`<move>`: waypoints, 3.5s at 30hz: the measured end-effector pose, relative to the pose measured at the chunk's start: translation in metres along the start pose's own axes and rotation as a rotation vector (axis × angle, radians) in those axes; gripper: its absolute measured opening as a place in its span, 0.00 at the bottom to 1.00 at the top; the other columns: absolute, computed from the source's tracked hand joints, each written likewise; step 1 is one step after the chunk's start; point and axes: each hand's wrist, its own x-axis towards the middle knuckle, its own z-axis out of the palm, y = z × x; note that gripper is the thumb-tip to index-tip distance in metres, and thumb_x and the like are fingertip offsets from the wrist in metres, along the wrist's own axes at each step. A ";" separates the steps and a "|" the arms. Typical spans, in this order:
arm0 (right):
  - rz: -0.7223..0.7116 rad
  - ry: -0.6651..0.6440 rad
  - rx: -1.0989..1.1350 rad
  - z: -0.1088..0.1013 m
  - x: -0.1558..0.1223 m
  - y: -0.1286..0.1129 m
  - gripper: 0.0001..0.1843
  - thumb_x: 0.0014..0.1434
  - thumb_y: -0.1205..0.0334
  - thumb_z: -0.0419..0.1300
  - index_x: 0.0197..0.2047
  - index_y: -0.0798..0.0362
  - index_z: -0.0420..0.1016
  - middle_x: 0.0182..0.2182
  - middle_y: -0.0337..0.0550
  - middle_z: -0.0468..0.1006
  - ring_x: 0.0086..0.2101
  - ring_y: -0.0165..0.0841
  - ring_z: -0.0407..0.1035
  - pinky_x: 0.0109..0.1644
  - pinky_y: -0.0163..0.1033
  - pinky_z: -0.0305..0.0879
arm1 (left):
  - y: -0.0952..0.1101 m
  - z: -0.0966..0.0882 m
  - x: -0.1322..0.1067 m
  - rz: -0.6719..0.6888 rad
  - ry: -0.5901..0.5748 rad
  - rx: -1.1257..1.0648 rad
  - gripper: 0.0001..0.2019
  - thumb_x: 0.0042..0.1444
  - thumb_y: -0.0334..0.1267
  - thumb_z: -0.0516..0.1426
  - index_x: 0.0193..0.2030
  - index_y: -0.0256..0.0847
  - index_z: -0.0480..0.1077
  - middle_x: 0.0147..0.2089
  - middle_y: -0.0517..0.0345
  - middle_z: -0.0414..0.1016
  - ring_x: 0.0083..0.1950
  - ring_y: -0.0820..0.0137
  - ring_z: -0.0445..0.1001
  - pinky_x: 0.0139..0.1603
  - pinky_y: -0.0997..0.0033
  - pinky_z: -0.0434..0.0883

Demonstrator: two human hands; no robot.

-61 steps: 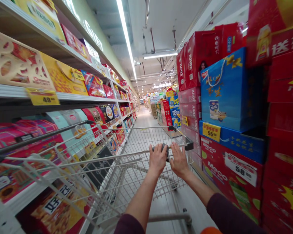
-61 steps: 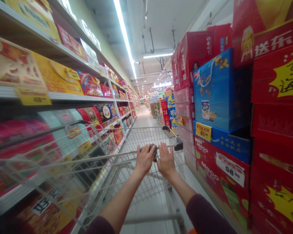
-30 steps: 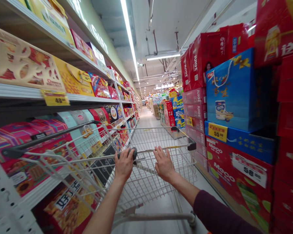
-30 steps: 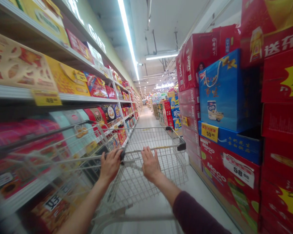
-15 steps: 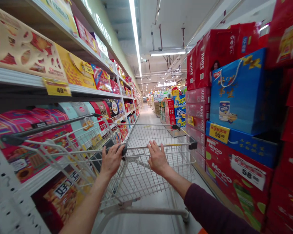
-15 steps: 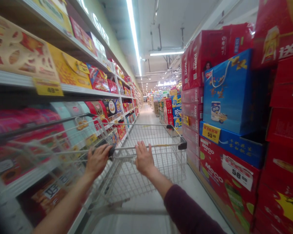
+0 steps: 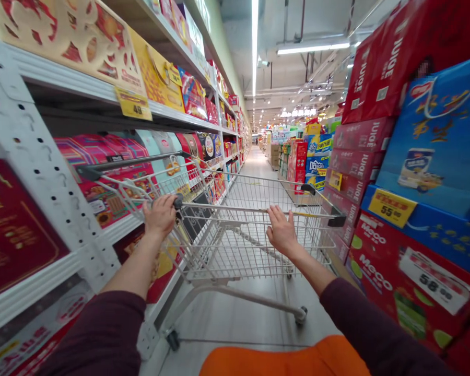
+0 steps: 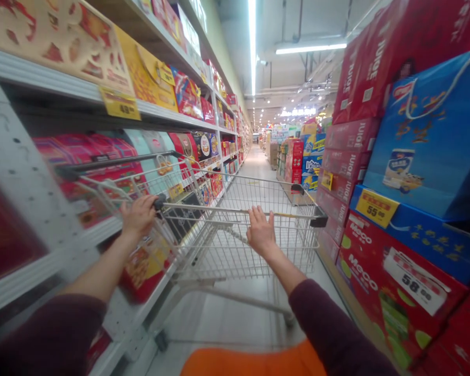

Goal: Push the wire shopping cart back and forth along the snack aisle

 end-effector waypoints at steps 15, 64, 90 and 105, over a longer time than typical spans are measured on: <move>0.025 0.012 -0.011 -0.004 -0.003 0.005 0.29 0.52 0.71 0.48 0.59 0.62 0.62 0.61 0.57 0.60 0.61 0.44 0.51 0.63 0.59 0.36 | -0.015 0.005 0.003 -0.086 0.009 -0.037 0.22 0.56 0.34 0.42 0.55 0.38 0.64 0.61 0.45 0.63 0.64 0.58 0.57 0.63 0.46 0.50; 0.135 -0.115 0.009 -0.027 -0.004 0.030 0.34 0.51 0.71 0.50 0.63 0.65 0.57 0.64 0.54 0.52 0.64 0.41 0.44 0.65 0.53 0.40 | 0.211 0.057 -0.036 0.290 0.028 -0.165 0.18 0.57 0.30 0.48 0.52 0.47 0.69 0.56 0.50 0.70 0.58 0.58 0.64 0.62 0.42 0.52; 0.011 -0.079 0.081 -0.028 0.006 0.030 0.31 0.55 0.70 0.49 0.63 0.62 0.57 0.63 0.54 0.55 0.63 0.40 0.46 0.64 0.54 0.41 | 0.258 0.091 -0.052 0.397 -0.004 -0.487 0.23 0.57 0.28 0.44 0.60 0.33 0.60 0.62 0.44 0.64 0.64 0.63 0.59 0.63 0.54 0.60; 0.018 -0.036 -0.031 -0.007 0.027 0.025 0.22 0.64 0.68 0.45 0.60 0.49 0.62 0.58 0.48 0.66 0.59 0.38 0.56 0.63 0.57 0.43 | 0.212 0.056 -0.044 0.220 -0.035 -0.138 0.27 0.53 0.22 0.40 0.59 0.32 0.63 0.63 0.41 0.60 0.67 0.59 0.55 0.65 0.43 0.50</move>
